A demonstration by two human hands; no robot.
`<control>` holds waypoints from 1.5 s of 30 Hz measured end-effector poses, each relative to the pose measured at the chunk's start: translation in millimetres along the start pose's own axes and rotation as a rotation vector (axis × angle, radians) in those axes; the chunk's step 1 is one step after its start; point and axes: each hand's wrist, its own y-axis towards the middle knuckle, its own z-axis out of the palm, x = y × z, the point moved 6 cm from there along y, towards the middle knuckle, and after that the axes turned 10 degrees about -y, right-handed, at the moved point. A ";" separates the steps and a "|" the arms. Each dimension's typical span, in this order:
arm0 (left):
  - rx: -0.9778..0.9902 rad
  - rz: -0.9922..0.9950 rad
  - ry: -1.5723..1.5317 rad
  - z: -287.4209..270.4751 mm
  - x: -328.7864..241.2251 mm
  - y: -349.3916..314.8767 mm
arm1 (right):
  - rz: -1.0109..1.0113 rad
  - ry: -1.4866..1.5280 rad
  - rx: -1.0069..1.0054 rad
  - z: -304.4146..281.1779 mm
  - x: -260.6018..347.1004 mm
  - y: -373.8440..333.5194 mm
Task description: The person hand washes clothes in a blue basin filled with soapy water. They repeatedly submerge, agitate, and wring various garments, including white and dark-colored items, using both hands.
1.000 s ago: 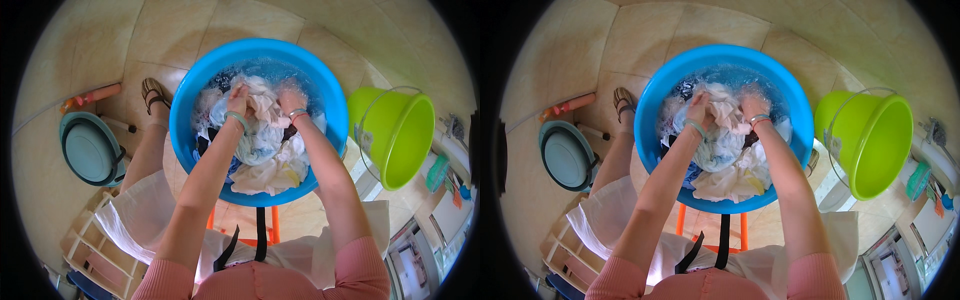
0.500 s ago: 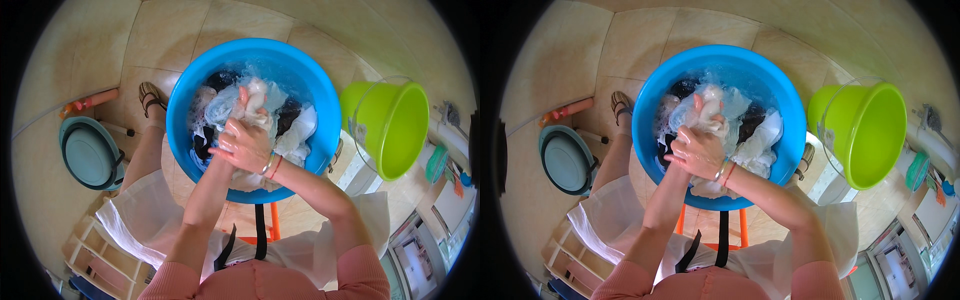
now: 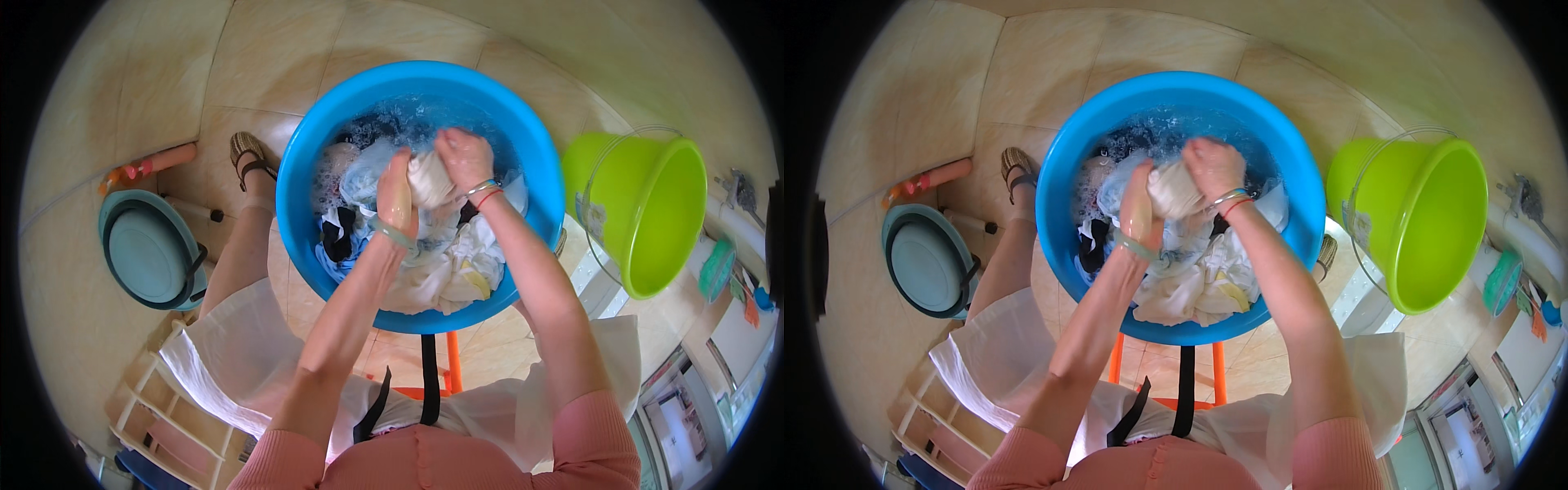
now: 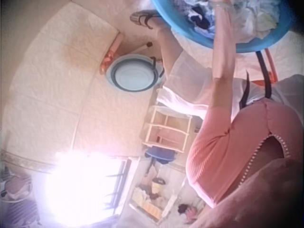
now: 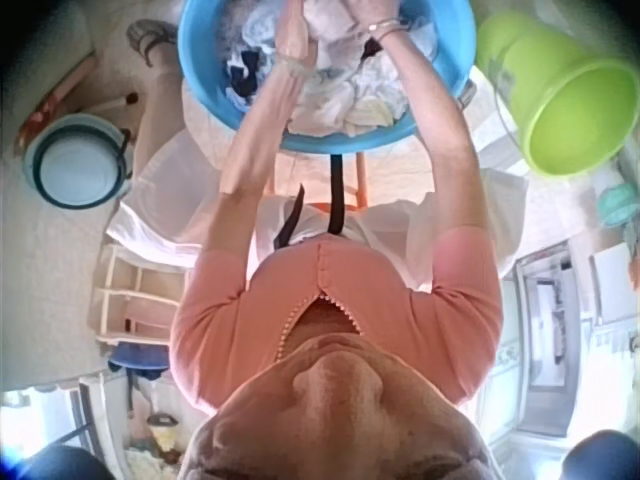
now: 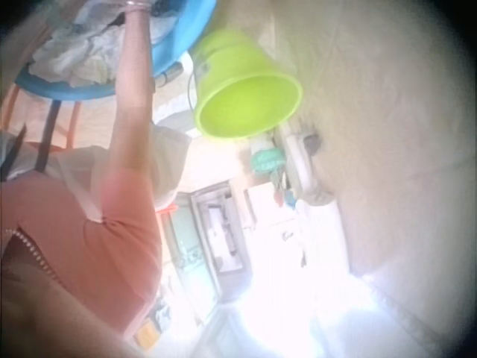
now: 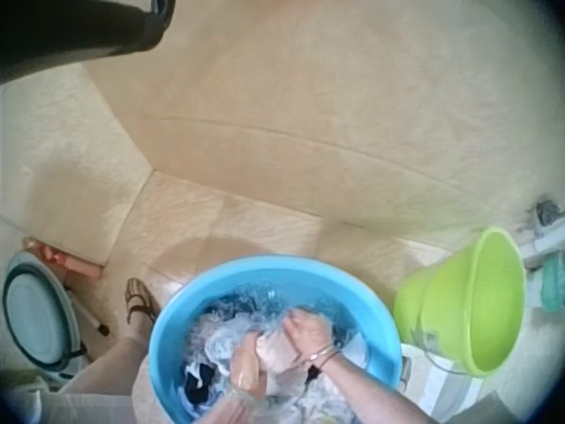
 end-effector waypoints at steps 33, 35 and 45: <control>0.295 -0.103 -0.227 -3.6 16.9 12.1 | -0.541 0.125 -0.255 -48.6 138.3 -57.7; 0.491 0.081 -0.400 16.3 8.4 1.1 | -0.489 0.108 -0.277 -45.3 131.2 -47.1; -0.076 0.046 0.027 -8.4 -5.6 15.5 | 0.133 -0.056 -0.069 22.1 -11.8 0.9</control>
